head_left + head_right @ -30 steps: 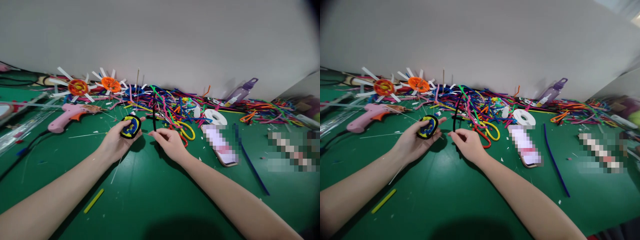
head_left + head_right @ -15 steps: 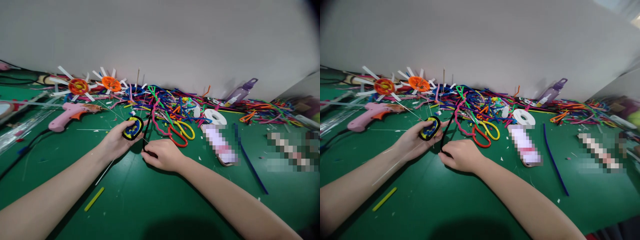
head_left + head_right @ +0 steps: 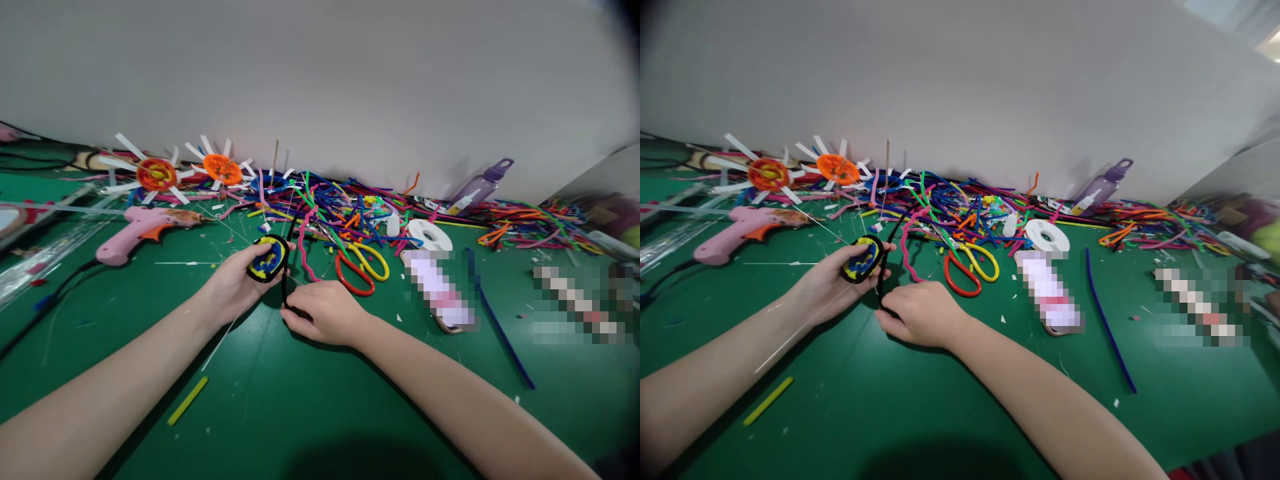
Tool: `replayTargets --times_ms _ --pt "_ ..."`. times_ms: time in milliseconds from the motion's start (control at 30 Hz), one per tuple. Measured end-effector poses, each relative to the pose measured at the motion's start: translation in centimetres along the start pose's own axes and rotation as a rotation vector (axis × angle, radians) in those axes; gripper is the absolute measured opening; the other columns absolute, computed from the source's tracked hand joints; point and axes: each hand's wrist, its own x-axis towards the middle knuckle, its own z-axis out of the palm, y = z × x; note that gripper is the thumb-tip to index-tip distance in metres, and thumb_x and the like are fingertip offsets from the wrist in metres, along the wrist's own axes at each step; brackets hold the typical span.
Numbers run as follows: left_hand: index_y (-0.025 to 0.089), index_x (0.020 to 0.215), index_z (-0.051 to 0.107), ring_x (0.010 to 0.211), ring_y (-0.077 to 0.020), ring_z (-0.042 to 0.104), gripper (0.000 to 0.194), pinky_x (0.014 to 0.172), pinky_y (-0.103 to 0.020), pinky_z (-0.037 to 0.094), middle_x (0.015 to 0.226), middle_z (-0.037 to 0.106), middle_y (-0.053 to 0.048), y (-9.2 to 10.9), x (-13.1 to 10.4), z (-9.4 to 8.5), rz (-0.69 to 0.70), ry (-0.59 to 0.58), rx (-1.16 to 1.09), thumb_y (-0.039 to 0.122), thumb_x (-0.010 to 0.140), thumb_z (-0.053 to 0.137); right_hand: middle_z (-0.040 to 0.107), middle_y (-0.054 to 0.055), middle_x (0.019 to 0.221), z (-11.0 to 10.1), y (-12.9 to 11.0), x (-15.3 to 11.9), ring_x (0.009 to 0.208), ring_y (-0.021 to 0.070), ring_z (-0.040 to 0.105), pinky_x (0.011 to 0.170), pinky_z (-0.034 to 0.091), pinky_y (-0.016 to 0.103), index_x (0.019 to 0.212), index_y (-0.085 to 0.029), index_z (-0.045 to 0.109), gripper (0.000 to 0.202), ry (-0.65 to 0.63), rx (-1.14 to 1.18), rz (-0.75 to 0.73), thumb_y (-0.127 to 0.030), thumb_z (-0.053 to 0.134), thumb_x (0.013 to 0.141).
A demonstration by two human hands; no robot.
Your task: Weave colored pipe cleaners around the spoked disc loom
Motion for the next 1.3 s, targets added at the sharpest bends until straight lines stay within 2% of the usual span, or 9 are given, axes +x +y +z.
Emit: replayTargets --times_ms 133,300,433,533,733,833,1100,1233,1300 --pt "0.011 0.089 0.075 0.069 -0.0144 0.067 0.023 0.061 -0.023 0.057 0.102 0.075 -0.010 -0.1 0.1 0.0 0.008 0.008 -0.008 0.014 0.087 0.053 0.066 0.002 0.066 0.0 0.0 -0.1 0.061 0.0148 0.057 0.057 0.033 0.029 0.068 -0.019 0.058 0.035 0.042 -0.031 0.032 -0.034 0.042 0.095" --pt "0.010 0.088 0.074 0.072 -0.0151 0.068 0.018 0.064 -0.026 0.059 0.090 0.075 -0.009 -0.3 0.2 0.1 0.032 0.065 -0.011 0.010 0.085 0.056 0.059 0.004 0.059 -0.6 0.1 -0.1 0.056 0.0161 0.050 0.057 0.034 0.032 0.062 -0.020 0.053 0.034 0.297 -0.068 0.142 -0.023 0.036 0.091" --pt "0.008 0.082 0.072 0.071 -0.0163 0.068 0.013 0.064 -0.027 0.060 0.085 0.074 -0.010 -0.3 -0.2 0.6 0.048 0.086 0.020 0.009 0.082 0.059 0.067 0.009 0.086 -0.9 0.9 0.0 0.084 0.0218 0.059 0.077 0.044 0.036 0.088 -0.018 0.060 0.021 0.460 0.034 0.245 -0.021 0.039 0.092" --pt "0.009 0.078 0.072 0.068 -0.0157 0.069 0.011 0.064 -0.026 0.060 0.083 0.074 -0.010 -0.3 -0.4 0.9 0.044 0.112 0.043 0.009 0.081 0.061 0.065 0.012 0.112 -0.7 1.6 0.0 0.109 0.0244 0.056 0.097 0.042 0.042 0.107 -0.018 0.059 0.021 0.512 0.085 0.290 -0.018 0.046 0.090" --pt "0.009 0.079 0.072 0.065 -0.0148 0.068 0.010 0.061 -0.023 0.059 0.078 0.075 -0.010 -0.4 -0.4 0.9 0.042 0.125 0.042 0.007 0.080 0.062 0.053 0.008 0.141 -0.3 2.1 0.1 0.133 0.0258 0.042 0.111 0.035 0.048 0.109 -0.020 0.064 0.027 0.456 0.044 0.271 -0.015 0.048 0.088" --pt "0.009 0.078 0.072 0.064 -0.0148 0.069 0.011 0.059 -0.023 0.058 0.076 0.075 -0.009 -0.4 -0.3 0.8 0.046 0.124 0.033 0.007 0.080 0.062 0.050 0.006 0.145 -0.2 1.9 0.2 0.137 0.0262 0.038 0.113 0.033 0.049 0.110 -0.020 0.065 0.029 0.425 0.038 0.239 -0.014 0.048 0.087" --pt "0.010 0.079 0.072 0.066 -0.0151 0.068 0.012 0.061 -0.023 0.057 0.078 0.074 -0.008 -0.4 -0.4 0.9 0.061 0.110 0.010 0.007 0.080 0.061 0.061 0.006 0.134 -0.4 1.7 0.2 0.132 0.0254 0.045 0.112 0.033 0.048 0.104 -0.020 0.068 0.024 0.318 0.032 0.163 -0.018 0.050 0.088" --pt "0.009 0.080 0.071 0.067 -0.0168 0.068 0.013 0.062 -0.027 0.058 0.079 0.074 -0.009 -0.3 -0.4 1.0 0.063 0.107 -0.008 0.007 0.080 0.058 0.068 0.004 0.123 -0.2 1.6 0.2 0.129 0.0250 0.050 0.115 0.024 0.050 0.095 -0.022 0.068 0.018 0.325 0.028 0.242 -0.019 0.051 0.089" --pt "0.009 0.080 0.070 0.066 -0.0167 0.068 0.011 0.060 -0.027 0.058 0.081 0.074 -0.009 -0.2 -0.4 1.0 0.061 0.096 -0.008 0.008 0.079 0.060 0.070 0.005 0.117 -0.2 1.7 0.2 0.125 0.0249 0.053 0.114 0.025 0.050 0.093 -0.022 0.067 0.018 0.370 0.046 0.285 -0.018 0.050 0.090"
